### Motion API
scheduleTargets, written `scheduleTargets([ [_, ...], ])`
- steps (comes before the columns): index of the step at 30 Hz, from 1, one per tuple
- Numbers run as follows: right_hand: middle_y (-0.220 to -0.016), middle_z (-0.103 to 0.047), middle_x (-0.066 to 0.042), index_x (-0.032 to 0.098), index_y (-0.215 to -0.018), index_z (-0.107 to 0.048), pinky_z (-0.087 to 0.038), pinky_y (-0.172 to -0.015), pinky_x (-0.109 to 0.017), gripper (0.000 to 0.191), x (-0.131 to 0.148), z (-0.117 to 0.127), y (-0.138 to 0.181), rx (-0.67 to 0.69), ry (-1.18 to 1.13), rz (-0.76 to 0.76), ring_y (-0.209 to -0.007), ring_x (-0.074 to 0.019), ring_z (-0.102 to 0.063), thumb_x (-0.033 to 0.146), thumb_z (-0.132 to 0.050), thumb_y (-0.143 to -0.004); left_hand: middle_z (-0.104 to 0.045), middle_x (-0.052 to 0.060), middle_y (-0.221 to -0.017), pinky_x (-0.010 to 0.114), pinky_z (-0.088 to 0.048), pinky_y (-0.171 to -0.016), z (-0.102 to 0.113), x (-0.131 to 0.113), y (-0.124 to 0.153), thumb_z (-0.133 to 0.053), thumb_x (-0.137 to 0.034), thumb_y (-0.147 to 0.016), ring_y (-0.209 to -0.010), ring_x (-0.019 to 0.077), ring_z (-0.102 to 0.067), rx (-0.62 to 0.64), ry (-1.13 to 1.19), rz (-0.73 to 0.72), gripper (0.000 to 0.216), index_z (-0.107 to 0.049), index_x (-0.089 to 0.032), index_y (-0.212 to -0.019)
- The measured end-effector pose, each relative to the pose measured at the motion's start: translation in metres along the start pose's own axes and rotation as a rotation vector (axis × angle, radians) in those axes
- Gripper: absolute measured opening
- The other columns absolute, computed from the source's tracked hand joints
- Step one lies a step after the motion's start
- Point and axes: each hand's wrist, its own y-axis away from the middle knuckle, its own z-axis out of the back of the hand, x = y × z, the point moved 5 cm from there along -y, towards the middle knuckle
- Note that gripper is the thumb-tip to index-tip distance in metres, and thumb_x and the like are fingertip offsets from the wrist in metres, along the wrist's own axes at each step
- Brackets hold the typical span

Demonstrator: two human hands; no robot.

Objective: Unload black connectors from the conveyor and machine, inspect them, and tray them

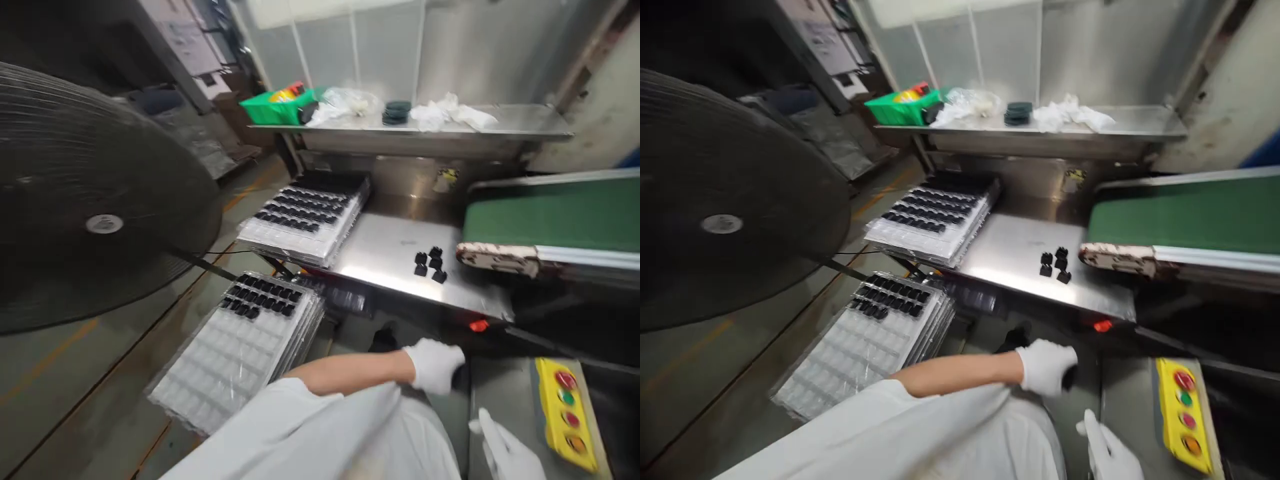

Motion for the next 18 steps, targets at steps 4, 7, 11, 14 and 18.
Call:
scheduleTargets([
  [4, -0.064, -0.05, -0.001, 0.021, -0.09, -0.074, -0.036, -0.049, -0.028, 0.058, 0.019, 0.014, 0.038, -0.052, -0.31, -0.003, -0.055, -0.0136, -0.042, 0.077, -0.059, -0.087, -0.064, 0.0, -0.081, 0.026, -0.051, -0.063, 0.068, -0.026, 0.032, -0.078, -0.019, -0.064, -0.069, 0.0136, -0.061, -0.341, 0.706, -0.075, 0.038, -0.055, -0.019, -0.094],
  [7, -0.062, -0.036, 0.004, 0.017, -0.089, -0.072, -0.021, -0.047, -0.025, 0.054, 0.043, 0.014, 0.041, -0.029, -0.526, 0.018, -0.053, -0.0082, -0.028, 0.07, -0.064, -0.09, -0.059, -0.006, -0.072, 0.023, -0.049, -0.061, 0.107, -0.046, 0.051, -0.075, -0.013, -0.065, -0.062, 0.0087, -0.055, -0.495, 0.886, -0.19, 0.037, -0.051, -0.02, -0.092],
  [11, -0.061, -0.036, 0.005, 0.016, -0.09, -0.073, -0.016, -0.047, -0.025, 0.05, 0.053, 0.007, 0.03, 0.041, -0.571, 0.053, -0.051, -0.0063, -0.026, 0.065, -0.065, -0.093, -0.056, -0.006, -0.071, 0.02, -0.045, -0.055, 0.122, -0.071, 0.076, -0.071, -0.005, -0.062, -0.06, 0.0074, -0.052, -0.601, 0.842, -0.27, 0.038, -0.049, -0.02, -0.089],
  [14, -0.061, -0.036, 0.005, 0.016, -0.092, -0.073, -0.015, -0.048, -0.026, 0.047, 0.05, 0.0, 0.023, 0.108, -0.606, 0.072, -0.051, -0.0062, -0.026, 0.063, -0.063, -0.095, -0.055, -0.006, -0.07, 0.019, -0.044, -0.052, 0.12, -0.081, 0.089, -0.07, -0.007, -0.064, -0.058, 0.0073, -0.051, -0.618, 0.809, -0.271, 0.037, -0.048, -0.021, -0.09],
  [18, -0.061, -0.035, 0.006, 0.018, -0.093, -0.072, -0.015, -0.049, -0.027, 0.047, 0.055, -0.005, 0.014, 0.179, -0.602, 0.07, -0.05, -0.007, -0.024, 0.063, -0.059, -0.097, -0.065, 0.0, -0.084, 0.025, -0.053, -0.064, 0.109, -0.057, 0.08, -0.073, -0.017, -0.069, -0.069, 0.0133, -0.062, -0.531, 0.52, -0.106, 0.039, -0.051, -0.022, -0.101],
])
